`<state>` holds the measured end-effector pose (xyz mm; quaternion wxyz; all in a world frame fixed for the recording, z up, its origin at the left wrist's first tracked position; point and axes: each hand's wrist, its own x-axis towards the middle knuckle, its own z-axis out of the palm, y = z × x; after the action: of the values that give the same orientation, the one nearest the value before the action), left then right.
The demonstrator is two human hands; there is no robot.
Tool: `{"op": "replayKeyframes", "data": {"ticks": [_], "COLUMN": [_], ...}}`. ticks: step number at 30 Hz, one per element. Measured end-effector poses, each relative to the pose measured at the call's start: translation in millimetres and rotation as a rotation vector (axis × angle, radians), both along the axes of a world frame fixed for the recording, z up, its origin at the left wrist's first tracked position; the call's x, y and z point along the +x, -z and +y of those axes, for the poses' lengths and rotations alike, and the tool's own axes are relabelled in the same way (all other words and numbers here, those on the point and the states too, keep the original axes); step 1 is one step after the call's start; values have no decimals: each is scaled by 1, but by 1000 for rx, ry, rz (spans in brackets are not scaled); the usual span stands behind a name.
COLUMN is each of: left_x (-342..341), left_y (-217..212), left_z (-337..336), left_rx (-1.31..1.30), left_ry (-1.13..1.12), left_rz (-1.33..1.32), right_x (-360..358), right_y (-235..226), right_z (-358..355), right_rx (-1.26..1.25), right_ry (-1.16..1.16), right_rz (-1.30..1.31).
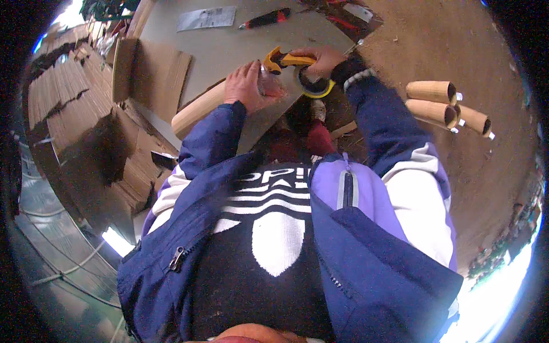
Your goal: The person rolls a flat cardboard sheet around a cylindrical core to form a tube, then secures the seam with clear tape using a handheld dispenser. They repeat the process to make a second tube and place both upright on the table.
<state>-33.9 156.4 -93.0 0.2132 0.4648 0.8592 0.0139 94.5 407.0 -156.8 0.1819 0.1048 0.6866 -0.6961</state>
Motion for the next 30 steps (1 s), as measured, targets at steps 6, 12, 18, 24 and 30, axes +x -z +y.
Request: {"op": "replayKeyframes", "data": {"ticks": [6,12,18,24,30], "left_x": [-22,-24,-34,-75,-62], "left_y": [5,0,11,15,26], "left_z": [19,24,19,24,-5], "left_rx": [-126,-125,-35,0,298], "left_ry": [-55,-94,-81,-248,65], "left_rz": [2,-27,-71,-398,193], "right_x": [121,229,116,-5,50], "right_y": [12,-32,-17,-4,1], "right_z": [-71,-106,-118,-215,-204], "right_rx": [-250,-333,-123,-97,-59], "right_ry": [304,252,-184,-490,-303], "right_rz": [-211,-322,-103,-176,-183]}}
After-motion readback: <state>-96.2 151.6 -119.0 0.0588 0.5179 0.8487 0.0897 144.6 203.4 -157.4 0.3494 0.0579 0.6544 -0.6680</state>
